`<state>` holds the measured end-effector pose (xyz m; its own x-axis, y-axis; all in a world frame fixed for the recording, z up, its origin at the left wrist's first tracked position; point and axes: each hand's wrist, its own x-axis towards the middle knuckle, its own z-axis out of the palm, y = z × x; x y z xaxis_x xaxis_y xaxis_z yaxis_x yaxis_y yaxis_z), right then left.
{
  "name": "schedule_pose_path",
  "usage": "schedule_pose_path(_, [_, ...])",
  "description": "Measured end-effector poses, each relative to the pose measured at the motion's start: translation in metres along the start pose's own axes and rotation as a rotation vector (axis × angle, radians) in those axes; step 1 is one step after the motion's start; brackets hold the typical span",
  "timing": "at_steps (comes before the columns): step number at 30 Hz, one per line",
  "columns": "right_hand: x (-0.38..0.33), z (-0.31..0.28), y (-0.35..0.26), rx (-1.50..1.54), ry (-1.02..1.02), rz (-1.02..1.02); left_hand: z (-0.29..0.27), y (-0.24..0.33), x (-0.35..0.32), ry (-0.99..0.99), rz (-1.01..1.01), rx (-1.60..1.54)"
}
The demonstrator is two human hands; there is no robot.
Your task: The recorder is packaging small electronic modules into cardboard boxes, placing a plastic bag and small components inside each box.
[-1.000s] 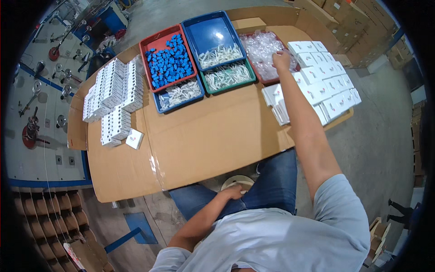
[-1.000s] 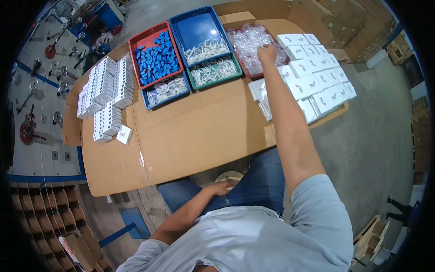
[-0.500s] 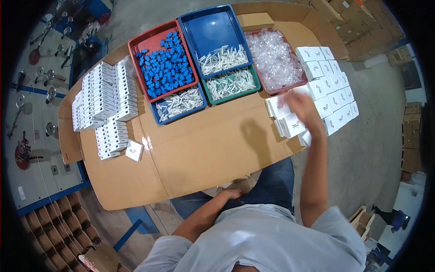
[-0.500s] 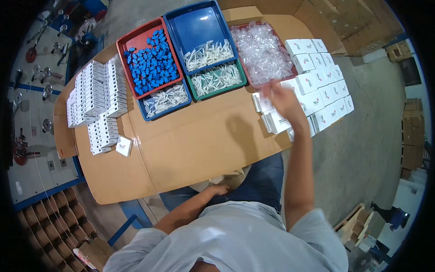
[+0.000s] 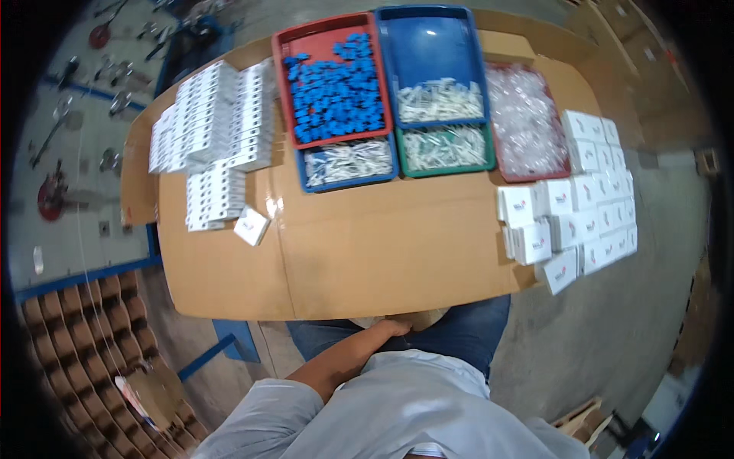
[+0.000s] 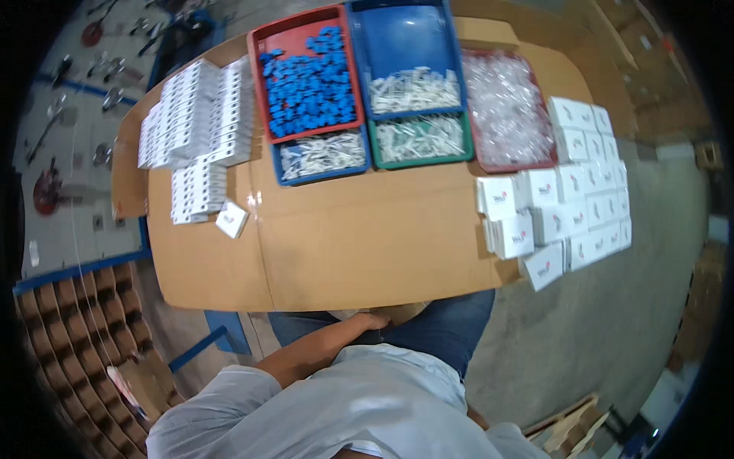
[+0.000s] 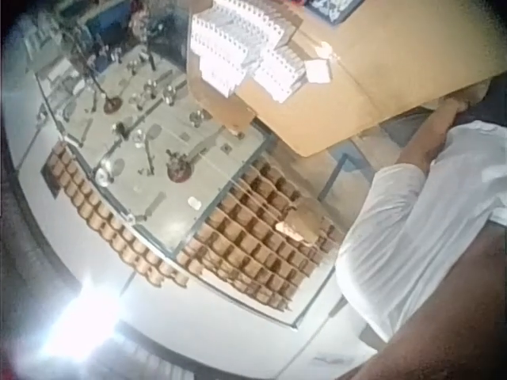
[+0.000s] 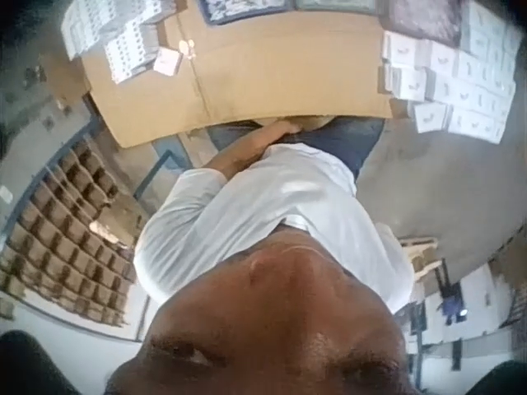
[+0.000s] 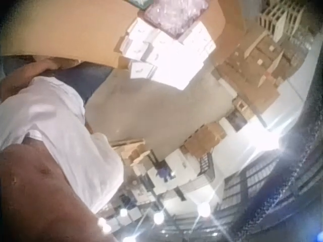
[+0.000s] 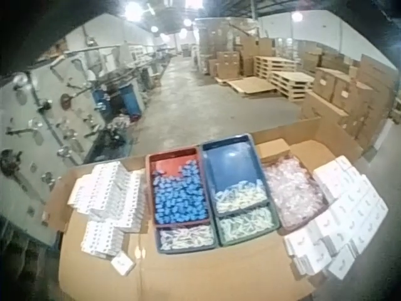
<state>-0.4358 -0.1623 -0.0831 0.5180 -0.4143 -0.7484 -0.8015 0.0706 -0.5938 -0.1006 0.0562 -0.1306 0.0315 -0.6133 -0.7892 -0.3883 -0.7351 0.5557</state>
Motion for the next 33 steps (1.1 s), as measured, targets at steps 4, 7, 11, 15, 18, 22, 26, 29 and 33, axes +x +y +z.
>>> schedule_pose_path(4, [0.026,-0.015,-0.013,0.048,-0.016,-0.027,-0.022,0.015,-0.009,-0.108,0.061,0.207])
schedule_pose_path(7, [0.036,-0.023,-0.028,0.082,-0.039,-0.041,-0.017,-0.017,-0.003,-0.237,0.136,0.279])
schedule_pose_path(11, [0.049,-0.007,-0.078,0.111,-0.178,-0.094,0.032,-0.094,0.045,-0.244,0.178,0.197])
schedule_pose_path(15, [0.049,-0.012,-0.041,0.19,-0.138,-0.04,-0.054,-0.002,-0.043,-0.041,0.159,0.085])
schedule_pose_path(18, [0.051,0.007,-0.017,0.276,-0.135,-0.039,-0.103,0.026,-0.12,-0.104,0.116,-0.047])
schedule_pose_path(22, [0.043,0.025,0.023,0.386,-0.097,-0.037,-0.146,0.005,-0.173,0.074,0.146,-0.657])
schedule_pose_path(26, [0.029,0.017,0.038,0.476,-0.026,-0.062,-0.239,-0.057,-0.184,1.32,-0.198,-0.795])
schedule_pose_path(29, [0.027,0.013,0.059,0.525,0.013,-0.083,-0.291,-0.095,-0.163,1.982,-0.689,-0.569])
schedule_pose_path(33, [0.001,0.0,-0.013,0.413,0.116,0.295,-0.339,-0.088,-0.151,1.891,-0.944,-0.767])
